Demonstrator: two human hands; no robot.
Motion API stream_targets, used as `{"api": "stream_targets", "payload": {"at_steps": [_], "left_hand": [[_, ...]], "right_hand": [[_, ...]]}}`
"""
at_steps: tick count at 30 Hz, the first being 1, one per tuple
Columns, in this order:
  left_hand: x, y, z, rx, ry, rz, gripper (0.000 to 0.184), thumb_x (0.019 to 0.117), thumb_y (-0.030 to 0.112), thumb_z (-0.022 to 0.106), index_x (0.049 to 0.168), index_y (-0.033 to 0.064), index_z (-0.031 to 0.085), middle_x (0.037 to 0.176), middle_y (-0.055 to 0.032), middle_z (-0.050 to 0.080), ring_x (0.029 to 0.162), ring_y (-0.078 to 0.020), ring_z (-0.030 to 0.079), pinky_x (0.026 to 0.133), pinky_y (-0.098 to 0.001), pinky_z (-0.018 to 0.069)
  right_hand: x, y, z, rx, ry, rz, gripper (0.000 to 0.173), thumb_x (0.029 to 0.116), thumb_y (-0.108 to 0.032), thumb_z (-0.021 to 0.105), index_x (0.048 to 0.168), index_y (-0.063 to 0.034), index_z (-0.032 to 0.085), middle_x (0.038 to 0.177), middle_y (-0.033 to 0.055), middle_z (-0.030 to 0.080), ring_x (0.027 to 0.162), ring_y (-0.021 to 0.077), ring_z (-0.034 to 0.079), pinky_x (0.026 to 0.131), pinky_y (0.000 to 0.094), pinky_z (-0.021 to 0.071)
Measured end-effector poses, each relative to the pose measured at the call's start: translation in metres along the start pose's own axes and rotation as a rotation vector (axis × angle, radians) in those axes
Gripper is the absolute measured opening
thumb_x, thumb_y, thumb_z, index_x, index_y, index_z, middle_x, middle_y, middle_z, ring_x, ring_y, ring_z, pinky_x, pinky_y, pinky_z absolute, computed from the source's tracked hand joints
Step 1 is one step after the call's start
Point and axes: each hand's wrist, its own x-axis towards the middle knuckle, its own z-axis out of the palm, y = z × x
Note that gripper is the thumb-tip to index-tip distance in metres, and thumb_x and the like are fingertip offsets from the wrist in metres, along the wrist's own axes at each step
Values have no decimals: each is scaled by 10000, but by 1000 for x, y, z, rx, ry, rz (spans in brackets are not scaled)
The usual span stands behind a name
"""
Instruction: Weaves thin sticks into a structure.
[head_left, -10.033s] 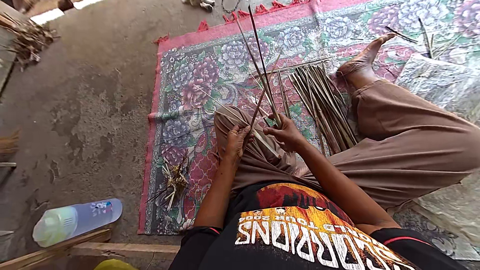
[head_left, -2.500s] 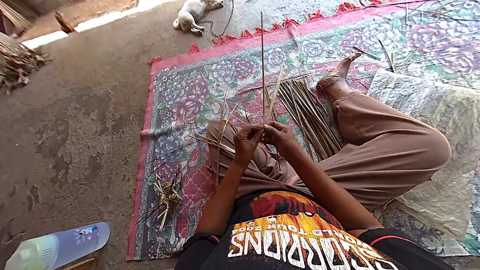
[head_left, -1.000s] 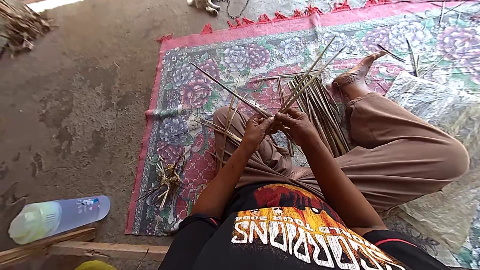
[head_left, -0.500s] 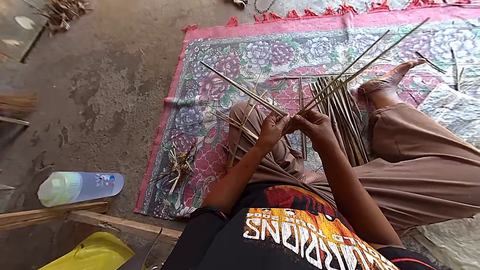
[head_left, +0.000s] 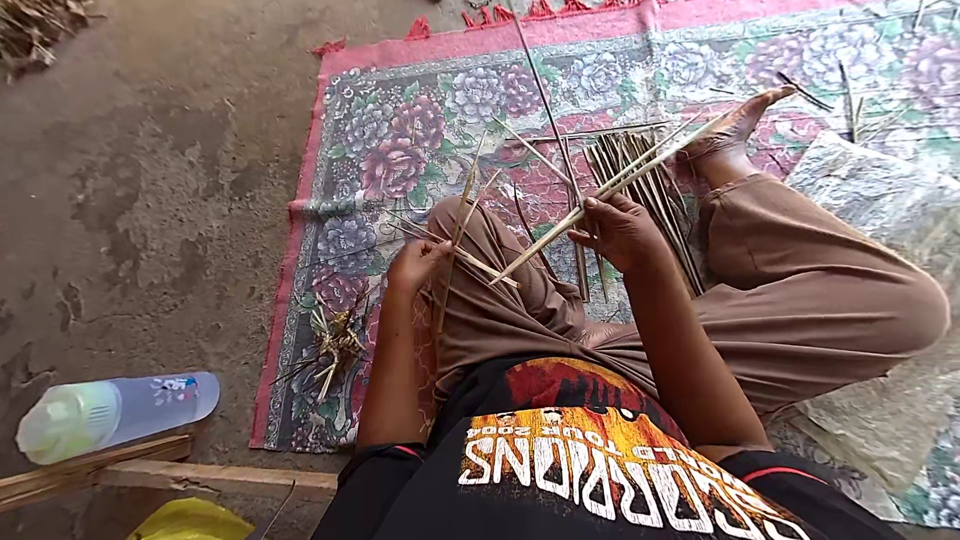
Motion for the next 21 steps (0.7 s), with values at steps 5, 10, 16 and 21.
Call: {"api": "stream_targets", "payload": {"at_steps": [5,10,16,21], "left_hand": [[-8,-1,29,48,97,-104,541,952,487,692,1128,-25,687,1037,-259,685,1011,-432,646,908,-668,459],[-2,17,50,6,210,-170,539,938,541,684,1092,25,710,1033,-216,699,1015,-401,658,883,-640,481],[5,17,73,-11,374,-103,487,905,418,768,1158,15,662,941,-186,699,905,-387,664,791,-616,498],[24,9,69,-68,381,-62,444,875,315,809,1165,8,670,1035,-183,705,995,-366,668,886,-608,498]], "right_hand": [[1,20,4,0,-82,91,45,1045,-65,544,1084,-63,564,906,42,666,812,163,698,802,389,617],[4,42,1,-145,-159,47,126,1019,-52,590,1144,-55,591,930,21,678,804,123,686,805,355,609],[7,54,4,-192,-194,32,90,1001,-18,608,1089,-29,622,847,18,692,721,99,671,730,296,596],[6,52,10,-151,-203,17,124,1005,-4,590,1127,-28,596,879,26,697,751,122,702,772,328,618]]}}
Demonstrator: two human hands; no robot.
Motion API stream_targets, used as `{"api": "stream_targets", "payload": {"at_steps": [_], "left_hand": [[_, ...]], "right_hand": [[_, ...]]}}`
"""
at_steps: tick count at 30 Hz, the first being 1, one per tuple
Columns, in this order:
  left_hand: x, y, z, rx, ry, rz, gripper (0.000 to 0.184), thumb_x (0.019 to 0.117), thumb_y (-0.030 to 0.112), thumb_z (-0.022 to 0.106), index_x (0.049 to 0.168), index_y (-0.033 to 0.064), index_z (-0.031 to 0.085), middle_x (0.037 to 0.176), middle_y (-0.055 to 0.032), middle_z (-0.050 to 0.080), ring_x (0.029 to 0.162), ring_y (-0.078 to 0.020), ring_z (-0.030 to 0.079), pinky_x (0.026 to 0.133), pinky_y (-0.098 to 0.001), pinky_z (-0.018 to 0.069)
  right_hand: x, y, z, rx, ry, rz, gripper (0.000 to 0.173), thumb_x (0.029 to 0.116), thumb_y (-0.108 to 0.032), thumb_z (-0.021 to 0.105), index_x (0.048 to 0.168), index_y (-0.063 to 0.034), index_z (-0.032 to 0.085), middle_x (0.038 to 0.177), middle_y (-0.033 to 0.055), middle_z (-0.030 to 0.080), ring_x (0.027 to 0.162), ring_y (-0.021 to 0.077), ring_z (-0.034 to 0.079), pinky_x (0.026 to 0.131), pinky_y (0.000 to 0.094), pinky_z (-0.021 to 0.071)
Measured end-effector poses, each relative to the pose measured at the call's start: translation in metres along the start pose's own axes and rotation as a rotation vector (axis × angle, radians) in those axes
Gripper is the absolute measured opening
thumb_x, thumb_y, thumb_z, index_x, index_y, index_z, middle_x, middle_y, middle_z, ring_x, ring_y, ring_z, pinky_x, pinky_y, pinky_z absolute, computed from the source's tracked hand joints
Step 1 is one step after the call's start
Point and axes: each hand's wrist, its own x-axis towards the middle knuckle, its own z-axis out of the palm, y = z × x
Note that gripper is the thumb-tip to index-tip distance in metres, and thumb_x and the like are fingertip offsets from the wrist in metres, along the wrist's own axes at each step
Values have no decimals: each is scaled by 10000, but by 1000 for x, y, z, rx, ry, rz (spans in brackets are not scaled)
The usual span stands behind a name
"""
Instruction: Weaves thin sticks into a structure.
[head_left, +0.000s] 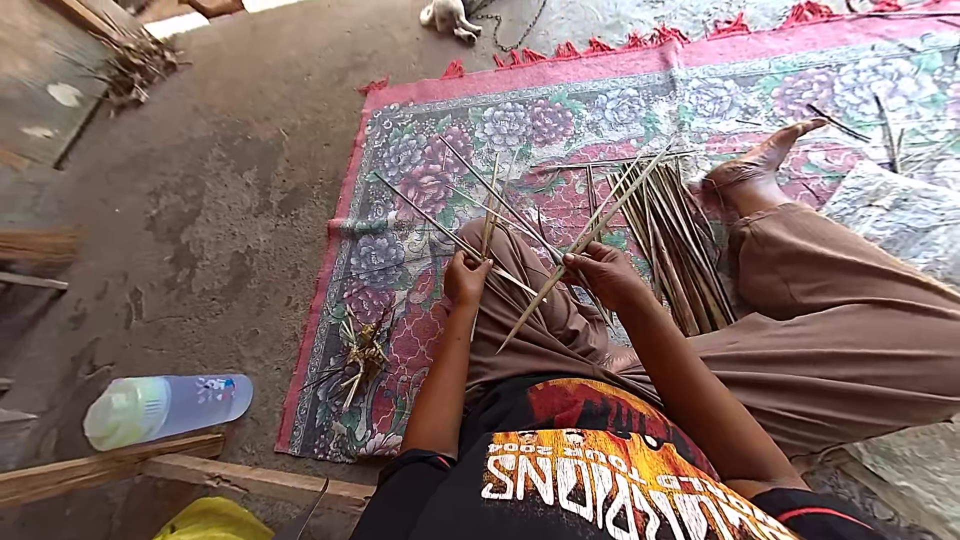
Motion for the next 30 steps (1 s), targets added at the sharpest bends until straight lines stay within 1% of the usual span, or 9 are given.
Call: {"api": "stream_targets", "payload": {"at_steps": [3,5,7,9,13,17,20,24,30], "left_hand": [[4,-14,-4,-117,8,88,350,880,254,807,1077,-14,698,1006,-182,719,976,-335,684,907,-580,508],[5,-19,-8,-253,14,161,271,904,185,780,1043,-34,699,959,-164,713,901,-263,680,874,-496,531],[3,-12,-13,-464,-15,178,192,930,104,739,1043,-41,682,887,-96,694,758,-128,647,750,-327,556],[-6,5,-20,-669,-118,121,152,964,69,685,1075,-16,626,814,-45,665,620,-80,627,574,-242,554],[-27,34,-32,-824,-457,21,103,1021,126,611,1121,120,589,817,-5,659,593,-76,631,523,-226,550],[-35,48,-22,-850,-687,17,104,1024,100,595,1124,81,611,822,-35,682,605,-88,644,552,-230,565],[-44,59,-14,-823,-759,23,117,1022,56,582,1138,43,592,823,-52,676,618,-98,649,579,-236,576],[-51,68,-6,-764,-757,32,210,999,17,608,1208,15,586,881,-70,695,664,-108,653,613,-241,562],[-48,61,4,-774,-795,43,183,982,-21,616,1161,-36,583,848,-100,701,664,-149,685,644,-274,600]], "right_hand": [[0,-1,5,52,24,-7,145,993,23,590,1136,-3,591,885,42,702,766,137,710,780,340,622],[2,-1,6,74,45,-2,139,997,14,588,1135,1,586,889,52,701,770,145,704,778,350,615],[1,-3,5,91,59,-3,125,1005,0,586,1129,-7,584,889,51,699,773,149,703,788,366,614],[-5,-4,3,109,42,-41,120,1011,-13,577,1129,-31,593,913,45,703,781,154,710,811,387,620],[-13,-17,3,82,-64,-175,179,998,7,583,1159,-58,623,957,29,723,804,142,725,823,373,630],[-16,-24,7,-11,-126,-228,185,968,30,615,1133,-53,633,912,27,731,750,110,711,747,301,625],[-15,-19,8,-69,-117,-178,228,967,41,619,1181,-37,626,919,29,734,754,110,712,751,302,623],[-9,-9,5,-104,-59,-116,208,958,35,647,1163,6,634,925,51,725,765,125,710,763,327,623],[-7,-8,6,-95,-23,-113,162,944,57,654,1106,56,642,929,90,723,773,147,706,766,321,614]]}}
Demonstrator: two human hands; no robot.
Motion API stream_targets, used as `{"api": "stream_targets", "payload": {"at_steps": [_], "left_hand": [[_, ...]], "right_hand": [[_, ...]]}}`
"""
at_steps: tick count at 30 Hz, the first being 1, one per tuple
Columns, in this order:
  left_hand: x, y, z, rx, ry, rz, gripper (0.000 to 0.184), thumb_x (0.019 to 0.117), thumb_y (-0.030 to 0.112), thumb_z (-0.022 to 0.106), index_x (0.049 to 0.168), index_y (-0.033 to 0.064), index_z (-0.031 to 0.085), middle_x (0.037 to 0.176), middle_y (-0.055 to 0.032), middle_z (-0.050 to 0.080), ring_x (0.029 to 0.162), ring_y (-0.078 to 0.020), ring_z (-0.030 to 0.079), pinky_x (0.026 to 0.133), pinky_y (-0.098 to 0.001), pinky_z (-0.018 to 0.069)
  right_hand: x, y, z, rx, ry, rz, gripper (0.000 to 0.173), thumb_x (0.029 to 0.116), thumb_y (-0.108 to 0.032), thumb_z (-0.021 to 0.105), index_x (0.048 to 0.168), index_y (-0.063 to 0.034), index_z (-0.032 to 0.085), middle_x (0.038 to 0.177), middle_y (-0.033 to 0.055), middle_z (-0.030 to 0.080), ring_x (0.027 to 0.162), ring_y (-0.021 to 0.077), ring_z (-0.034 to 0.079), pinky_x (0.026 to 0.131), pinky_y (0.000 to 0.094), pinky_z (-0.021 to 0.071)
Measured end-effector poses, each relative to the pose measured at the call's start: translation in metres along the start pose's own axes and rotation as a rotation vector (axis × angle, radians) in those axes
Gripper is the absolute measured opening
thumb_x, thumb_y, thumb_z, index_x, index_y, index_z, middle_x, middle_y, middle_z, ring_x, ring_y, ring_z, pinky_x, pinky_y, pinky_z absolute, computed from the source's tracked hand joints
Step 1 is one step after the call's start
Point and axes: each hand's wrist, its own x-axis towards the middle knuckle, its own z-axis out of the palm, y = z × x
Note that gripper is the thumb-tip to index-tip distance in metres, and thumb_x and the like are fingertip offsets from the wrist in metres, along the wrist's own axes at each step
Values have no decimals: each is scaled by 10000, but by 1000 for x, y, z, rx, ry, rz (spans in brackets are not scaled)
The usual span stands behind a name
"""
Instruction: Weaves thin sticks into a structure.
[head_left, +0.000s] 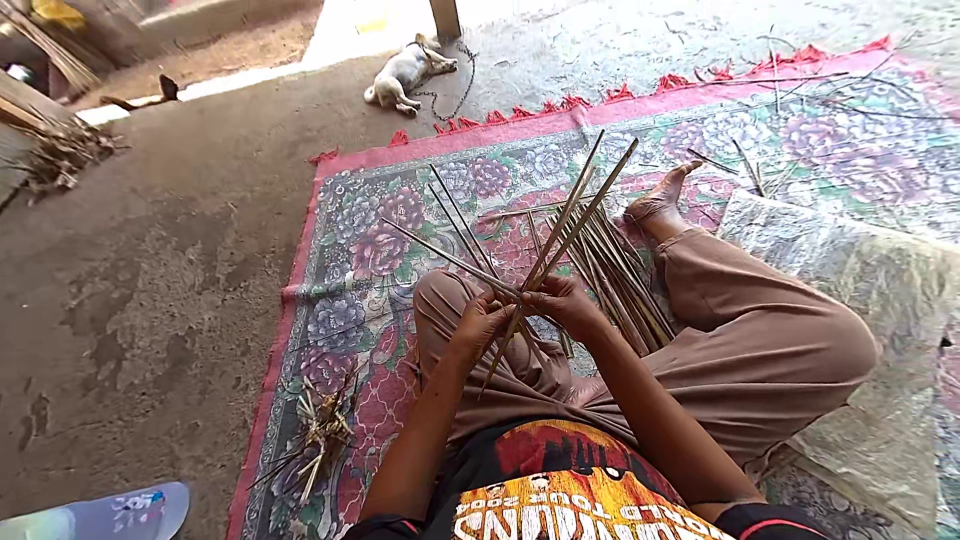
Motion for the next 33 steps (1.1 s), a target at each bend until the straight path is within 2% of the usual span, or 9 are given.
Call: {"api": "stream_targets", "payload": {"at_steps": [3,9,13,20,24,26,28,30,33], "left_hand": [[2,-4,-1,6,-16,2,215,975,-30,617,1185,-37,572,858,-96,708,670,-151,690,640,-280,602],[0,-11,-1,-30,-29,35,298,1015,6,568,1306,-30,517,884,-105,714,685,-171,706,642,-299,614],[1,-14,-3,-90,-3,61,187,1080,86,471,1215,-29,529,906,-140,724,730,-208,726,662,-326,621],[0,-20,1,-130,26,104,161,1057,27,497,1188,-56,540,944,-150,734,810,-226,747,751,-355,637],[2,-21,1,-98,75,174,109,1020,-12,555,1105,-73,586,899,-131,737,775,-205,745,745,-342,639],[3,-14,0,-15,96,183,114,1013,-2,574,1091,-77,611,872,-110,725,754,-181,729,742,-332,633],[-2,0,-7,70,135,174,114,1012,15,587,1098,-49,627,850,-68,713,720,-125,700,716,-284,608],[-5,15,-29,110,151,176,117,1026,41,575,1124,-13,610,874,-52,708,723,-126,710,718,-293,623],[-7,43,-76,144,241,219,89,1027,39,571,1099,-1,603,857,-35,714,704,-121,717,696,-295,630]], "right_hand": [[3,4,-1,19,-12,0,163,946,66,648,1108,75,643,963,111,732,810,160,720,797,331,621],[6,14,-3,53,-33,-67,79,949,34,650,1020,68,659,842,82,724,753,131,700,780,307,604],[7,19,-1,96,16,-119,53,942,46,645,989,67,657,816,76,718,739,127,693,781,305,599],[9,29,5,148,100,-183,42,934,58,654,971,64,670,826,77,724,758,114,694,788,292,597],[10,28,5,136,119,-177,37,934,54,656,969,62,667,815,83,716,746,126,691,774,302,598],[7,19,5,84,117,-157,78,940,42,654,1017,44,669,841,73,717,755,125,689,783,316,599],[1,5,3,18,113,-127,144,960,24,645,1103,25,663,899,53,727,762,109,697,774,307,608],[-6,-12,-6,-56,95,-124,173,969,14,640,1142,8,656,946,39,734,770,92,698,764,286,608],[-10,-35,-21,-164,92,-126,163,962,18,651,1123,-2,657,843,15,729,690,72,685,695,255,602]]}}
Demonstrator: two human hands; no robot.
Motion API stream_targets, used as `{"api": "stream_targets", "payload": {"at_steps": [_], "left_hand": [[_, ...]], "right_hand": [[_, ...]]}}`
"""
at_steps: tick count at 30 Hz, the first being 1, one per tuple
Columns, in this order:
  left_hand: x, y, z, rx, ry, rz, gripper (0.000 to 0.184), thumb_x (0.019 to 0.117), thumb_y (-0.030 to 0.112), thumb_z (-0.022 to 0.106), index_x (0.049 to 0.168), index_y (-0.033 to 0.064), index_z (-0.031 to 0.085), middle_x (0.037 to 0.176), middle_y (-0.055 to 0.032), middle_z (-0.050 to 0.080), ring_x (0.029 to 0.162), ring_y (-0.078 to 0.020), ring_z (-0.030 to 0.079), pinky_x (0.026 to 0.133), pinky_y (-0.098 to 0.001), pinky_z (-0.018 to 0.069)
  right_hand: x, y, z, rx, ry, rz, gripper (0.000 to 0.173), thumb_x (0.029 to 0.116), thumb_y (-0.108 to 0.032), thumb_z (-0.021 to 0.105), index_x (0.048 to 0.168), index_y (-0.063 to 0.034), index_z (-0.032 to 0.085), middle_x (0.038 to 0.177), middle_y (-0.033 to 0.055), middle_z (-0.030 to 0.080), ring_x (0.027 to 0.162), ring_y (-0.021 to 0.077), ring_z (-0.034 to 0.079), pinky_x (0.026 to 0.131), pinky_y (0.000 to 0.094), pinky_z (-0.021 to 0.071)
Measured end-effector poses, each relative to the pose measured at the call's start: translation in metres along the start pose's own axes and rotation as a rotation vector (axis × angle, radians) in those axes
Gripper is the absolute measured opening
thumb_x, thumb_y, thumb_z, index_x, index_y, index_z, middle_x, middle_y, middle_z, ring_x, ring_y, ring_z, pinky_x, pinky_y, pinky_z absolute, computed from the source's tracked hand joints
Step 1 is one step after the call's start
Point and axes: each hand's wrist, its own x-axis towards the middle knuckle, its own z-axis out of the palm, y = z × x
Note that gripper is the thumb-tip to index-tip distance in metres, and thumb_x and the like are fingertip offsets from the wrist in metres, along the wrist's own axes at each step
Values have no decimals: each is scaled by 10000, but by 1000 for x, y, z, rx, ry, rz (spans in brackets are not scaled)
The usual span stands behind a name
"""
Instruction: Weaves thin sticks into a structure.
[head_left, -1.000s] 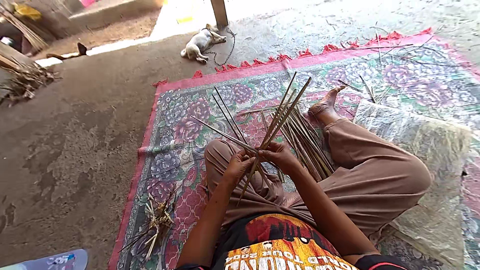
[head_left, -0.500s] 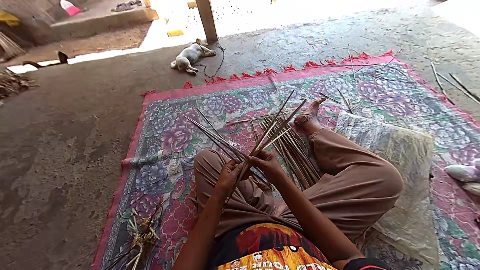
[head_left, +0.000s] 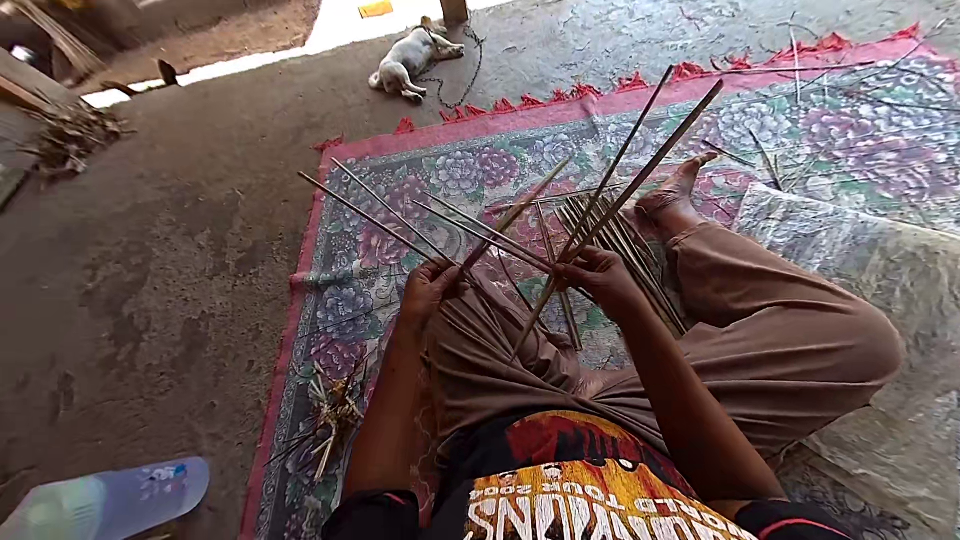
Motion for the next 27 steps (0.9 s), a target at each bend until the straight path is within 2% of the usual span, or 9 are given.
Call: {"api": "stream_targets", "payload": {"at_steps": [6,10,12,15,20,24,27], "left_hand": [[15,56,-93,218,145,74,97,1028,35,561,1116,-1,580,852,-14,706,714,-99,714,707,-286,627],[15,90,-115,458,110,55,159,1024,49,581,1163,-28,579,867,-32,682,695,-80,691,686,-262,609],[12,103,-106,579,16,52,135,1014,42,595,1131,-23,589,847,-28,683,682,-65,685,674,-243,601],[5,109,-69,693,-227,116,122,997,38,617,1092,-36,636,870,-62,693,712,-94,693,696,-282,611],[3,86,10,628,-611,353,73,964,13,639,1014,-34,664,842,-44,688,680,-58,665,655,-231,584],[7,65,41,607,-752,415,69,962,0,641,994,-43,684,824,-69,702,668,-70,673,653,-241,588],[4,59,52,604,-789,364,98,946,-22,653,1030,-54,691,838,-87,714,680,-80,687,664,-248,596]], "right_hand": [[-1,-34,-24,-279,-275,-180,50,958,-17,641,990,-45,667,767,-13,667,643,36,606,630,201,534],[-1,-53,-19,-289,-459,-246,71,923,5,661,942,-57,692,746,-24,671,617,22,591,583,175,514],[0,-61,-11,-293,-544,-233,58,914,20,657,928,-34,675,765,-4,670,638,32,602,598,180,521],[12,-61,5,-270,-637,-163,43,912,8,660,951,-9,658,790,0,668,674,35,617,643,205,535],[32,-52,22,-416,-683,-79,52,912,-1,691,934,18,648,726,22,651,602,48,577,587,218,493],[39,-51,15,-459,-747,-45,59,899,17,692,935,38,651,718,34,645,593,46,565,581,222,484],[41,-45,11,-472,-754,-47,111,886,9,719,987,42,685,741,51,680,588,63,593,566,235,504]]}}
